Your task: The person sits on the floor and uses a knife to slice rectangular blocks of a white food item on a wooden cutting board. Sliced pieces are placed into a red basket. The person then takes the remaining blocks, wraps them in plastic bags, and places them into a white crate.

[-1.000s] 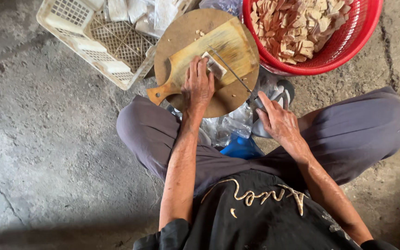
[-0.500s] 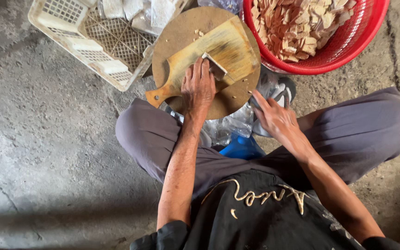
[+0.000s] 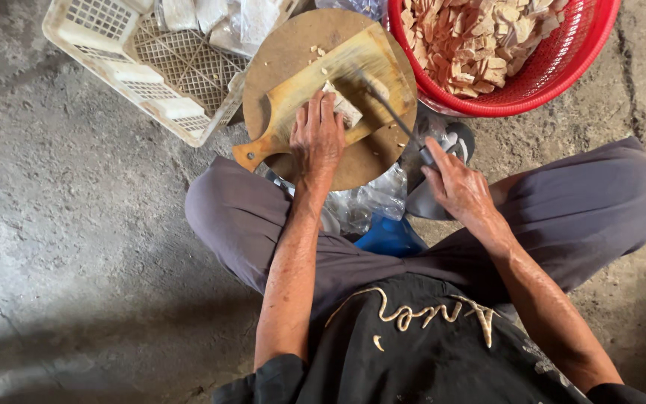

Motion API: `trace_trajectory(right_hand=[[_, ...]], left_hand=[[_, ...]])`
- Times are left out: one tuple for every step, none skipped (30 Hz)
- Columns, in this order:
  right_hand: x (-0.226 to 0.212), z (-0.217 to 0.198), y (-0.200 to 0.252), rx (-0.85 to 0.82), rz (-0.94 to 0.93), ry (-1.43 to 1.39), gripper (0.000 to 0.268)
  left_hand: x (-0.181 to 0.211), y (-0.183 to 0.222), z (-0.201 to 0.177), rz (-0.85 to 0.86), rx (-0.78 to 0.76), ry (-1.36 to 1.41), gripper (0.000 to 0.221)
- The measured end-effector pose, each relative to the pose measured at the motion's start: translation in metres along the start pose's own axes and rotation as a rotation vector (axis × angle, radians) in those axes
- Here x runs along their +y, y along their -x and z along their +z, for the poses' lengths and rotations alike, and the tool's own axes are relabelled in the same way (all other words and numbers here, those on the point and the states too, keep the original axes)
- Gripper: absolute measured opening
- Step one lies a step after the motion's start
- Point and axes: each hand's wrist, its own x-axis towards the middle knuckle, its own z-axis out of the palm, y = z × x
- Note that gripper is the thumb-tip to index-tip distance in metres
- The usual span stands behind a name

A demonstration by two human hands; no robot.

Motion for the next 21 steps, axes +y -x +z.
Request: trace_trajectory(right_hand=[[-0.001, 0.0, 0.001, -0.032, 0.013, 0.016, 0.056], [-0.004, -0.001, 0.003, -0.07, 0.024, 0.03, 0.056], [-0.007, 0.0, 0.004, -0.097, 0.027, 0.056, 0.055], [-0.009, -0.001, 0.004, -0.121, 0.031, 0.085, 0.055], [-0.011, -0.001, 0.003, -0.146, 0.035, 0.113, 0.055], [-0.013, -0.001, 0.004, -0.138, 0.026, 0.116, 0.055], [-0.015, -0.001, 0.005, -0.13, 0.016, 0.118, 0.056], [-0.016, -0.001, 0.005, -0.121, 0.003, 0.119, 0.056], [-0.017, -0.002, 0.005, -0.136, 0.016, 0.135, 0.056], [-0.018, -0.002, 0.003, -0.149, 0.028, 0.15, 0.056], [-0.02, -0.003, 0.002, -0.162, 0.04, 0.165, 0.055], [-0.022, -0.005, 0.001, -0.168, 0.045, 0.171, 0.055], [-0.025, -0.007, 0.0, -0.175, 0.05, 0.177, 0.055], [-0.029, -0.008, -0.003, -0.181, 0.055, 0.182, 0.056], [-0.033, -0.009, -0.007, -0.181, 0.052, 0.159, 0.056], [-0.037, -0.009, -0.011, -0.181, 0.05, 0.136, 0.056], [-0.042, -0.008, -0.016, -0.181, 0.048, 0.112, 0.056], [-0.047, -0.004, -0.024, -0.19, 0.062, 0.11, 0.055], [-0.051, 0.001, -0.035, -0.2, 0.075, 0.108, 0.054], [-0.052, 0.005, -0.046, -0.203, 0.085, 0.105, 0.054], [-0.053, 0.007, -0.051, -0.163, 0.058, 0.096, 0.055]], left_hand=[[0.0, -0.002, 0.0, -0.001, 0.002, 0.012, 0.043], [0.0, -0.001, -0.001, -0.005, 0.0, 0.021, 0.045], [-0.001, -0.001, -0.002, -0.01, -0.001, 0.03, 0.047], [-0.002, -0.001, -0.002, -0.016, 0.008, 0.037, 0.046], [-0.002, -0.001, -0.002, -0.022, 0.017, 0.043, 0.045], [-0.002, 0.0, -0.002, -0.029, 0.021, 0.052, 0.044], [-0.002, 0.002, -0.001, -0.019, 0.018, 0.061, 0.043], [-0.002, 0.002, -0.001, -0.01, 0.017, 0.067, 0.042], [-0.003, 0.003, -0.001, -0.001, 0.016, 0.074, 0.041], [-0.004, 0.001, 0.0, -0.008, 0.016, 0.066, 0.04], [-0.004, 0.0, 0.001, -0.015, 0.016, 0.059, 0.04], [-0.004, -0.001, 0.002, -0.023, 0.014, 0.053, 0.04], [-0.003, -0.001, 0.004, -0.027, -0.002, 0.046, 0.04], [-0.003, -0.002, 0.004, -0.03, -0.018, 0.038, 0.039], [-0.003, -0.003, 0.005, -0.033, -0.034, 0.03, 0.039], [-0.003, -0.003, 0.006, -0.034, -0.033, 0.018, 0.04], [-0.002, -0.003, 0.006, -0.034, -0.033, 0.007, 0.04], [-0.002, -0.003, 0.005, -0.034, -0.031, -0.005, 0.04], [-0.001, -0.002, 0.004, -0.04, -0.029, 0.013, 0.04], [-0.001, -0.004, 0.003, -0.042, -0.02, 0.029, 0.039], [-0.001, -0.005, 0.002, -0.044, -0.012, 0.044, 0.038]])
